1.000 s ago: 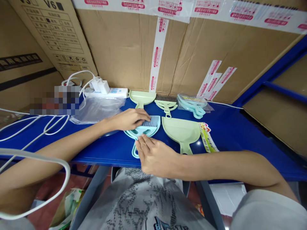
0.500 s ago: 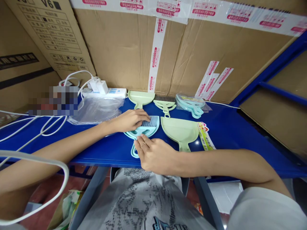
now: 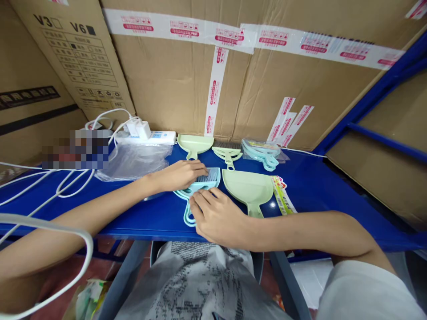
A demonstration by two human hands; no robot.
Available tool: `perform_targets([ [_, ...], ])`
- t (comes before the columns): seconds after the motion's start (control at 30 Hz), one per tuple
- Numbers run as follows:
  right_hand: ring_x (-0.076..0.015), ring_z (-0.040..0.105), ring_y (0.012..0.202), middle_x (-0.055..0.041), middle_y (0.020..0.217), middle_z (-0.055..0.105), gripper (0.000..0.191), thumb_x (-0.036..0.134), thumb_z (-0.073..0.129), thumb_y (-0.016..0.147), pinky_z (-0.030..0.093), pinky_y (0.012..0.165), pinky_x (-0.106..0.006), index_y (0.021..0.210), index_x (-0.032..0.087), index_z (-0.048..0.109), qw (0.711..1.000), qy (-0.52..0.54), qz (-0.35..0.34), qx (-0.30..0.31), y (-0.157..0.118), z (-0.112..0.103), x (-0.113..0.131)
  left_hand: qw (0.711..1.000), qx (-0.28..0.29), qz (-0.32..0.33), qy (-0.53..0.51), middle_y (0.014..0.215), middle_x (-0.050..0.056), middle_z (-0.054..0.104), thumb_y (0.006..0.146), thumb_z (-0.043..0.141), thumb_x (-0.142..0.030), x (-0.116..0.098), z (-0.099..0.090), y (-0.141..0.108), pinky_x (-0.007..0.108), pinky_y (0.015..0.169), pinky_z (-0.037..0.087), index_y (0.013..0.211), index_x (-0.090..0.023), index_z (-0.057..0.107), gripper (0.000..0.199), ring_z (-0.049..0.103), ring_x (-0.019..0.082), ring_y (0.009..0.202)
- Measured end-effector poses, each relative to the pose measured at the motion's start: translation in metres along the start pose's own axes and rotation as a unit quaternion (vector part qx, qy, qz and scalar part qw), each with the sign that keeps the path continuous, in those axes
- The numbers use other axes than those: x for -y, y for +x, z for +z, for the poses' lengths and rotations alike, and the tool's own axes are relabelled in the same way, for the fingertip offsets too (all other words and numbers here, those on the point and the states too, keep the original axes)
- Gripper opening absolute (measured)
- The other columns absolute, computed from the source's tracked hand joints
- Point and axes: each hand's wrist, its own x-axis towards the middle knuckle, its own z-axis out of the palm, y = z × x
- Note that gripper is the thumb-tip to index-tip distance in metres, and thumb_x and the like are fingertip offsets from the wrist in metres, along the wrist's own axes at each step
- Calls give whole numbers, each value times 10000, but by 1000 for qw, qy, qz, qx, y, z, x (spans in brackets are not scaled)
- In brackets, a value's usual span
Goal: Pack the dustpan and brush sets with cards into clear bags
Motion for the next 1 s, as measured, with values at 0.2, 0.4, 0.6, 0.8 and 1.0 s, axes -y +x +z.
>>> perform_targets([
  [0.2,-315,775,993,-313,1117,781,352,38,453,1005,602,802,-424,1199,-86,719,995,-97,-14,-20,2,13,4,999,-25,11,-31,1241,105,759,933,468,-13,5,0,-2,403,1048,578,1242,-175,729,436,706,252,1188],
  [0.4,-313,790,900,-321,1073,782,301,-6,483,960,596,734,-412,1056,-48,766,988,-132,-59,-47,2,8,5,999,-9,24,-23,1225,101,757,942,473,-43,4,-2,-3,396,1026,576,1246,-183,719,416,705,251,1165],
  [0.6,-296,781,823,-304,1010,791,288,0,488,934,583,692,-402,959,-12,775,987,-127,-78,-55,2,10,5,999,-13,26,-20,1195,103,761,927,486,-45,2,-3,-2,386,1000,580,1239,-186,728,419,703,249,1138],
  [0.8,-293,779,871,-337,1056,776,289,-6,482,959,597,720,-416,1011,-43,764,989,-115,-81,-34,2,12,5,999,-9,24,-20,1190,115,760,941,473,-47,1,-5,-2,413,999,588,1242,-173,734,418,705,264,1135],
  [1.0,-316,794,882,-330,1051,784,310,16,473,964,608,746,-442,1022,-43,772,986,-136,-77,-58,0,15,9,1000,-2,26,-9,1195,112,758,981,468,-71,0,-5,-2,407,1000,587,1239,-175,722,377,707,260,1138],
])
